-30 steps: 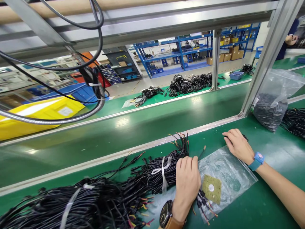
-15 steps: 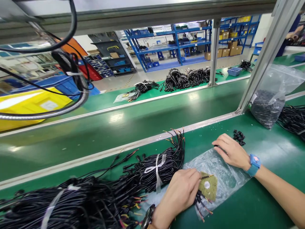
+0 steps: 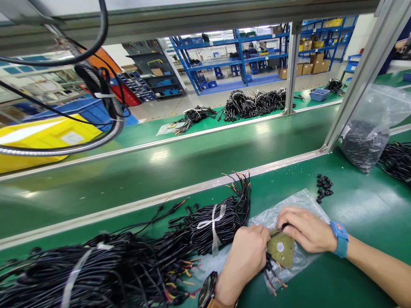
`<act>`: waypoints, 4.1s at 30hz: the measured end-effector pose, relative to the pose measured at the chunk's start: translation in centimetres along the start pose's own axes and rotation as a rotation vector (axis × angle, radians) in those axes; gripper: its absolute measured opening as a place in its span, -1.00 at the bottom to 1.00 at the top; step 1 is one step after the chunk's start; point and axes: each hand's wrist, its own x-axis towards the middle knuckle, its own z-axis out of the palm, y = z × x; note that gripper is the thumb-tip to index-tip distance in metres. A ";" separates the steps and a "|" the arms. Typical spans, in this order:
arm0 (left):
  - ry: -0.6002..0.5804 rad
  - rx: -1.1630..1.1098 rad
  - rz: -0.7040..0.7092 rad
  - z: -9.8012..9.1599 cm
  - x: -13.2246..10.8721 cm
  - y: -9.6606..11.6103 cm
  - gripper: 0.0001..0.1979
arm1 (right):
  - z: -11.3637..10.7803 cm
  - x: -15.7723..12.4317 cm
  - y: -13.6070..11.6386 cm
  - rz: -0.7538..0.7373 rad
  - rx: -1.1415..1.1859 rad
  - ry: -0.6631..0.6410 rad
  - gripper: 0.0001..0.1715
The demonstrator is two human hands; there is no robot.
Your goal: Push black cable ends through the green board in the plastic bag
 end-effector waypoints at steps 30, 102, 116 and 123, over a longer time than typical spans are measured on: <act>0.042 -0.132 0.007 -1.3 -0.5 0.5 -0.82 | 0.3 -0.1 0.6 -0.020 -0.071 0.024 -0.65; 0.569 -0.346 0.031 0.7 -0.3 0.0 -0.92 | 0.3 0.4 -0.3 0.253 0.252 0.252 -0.85; 0.537 -0.403 0.006 1.3 -0.7 1.0 -0.87 | 1.8 -0.5 -0.9 0.153 0.146 0.140 -0.92; 0.508 -0.473 -0.058 1.6 -0.7 1.6 -0.78 | 2.2 -0.5 -1.2 0.173 0.175 0.100 -0.91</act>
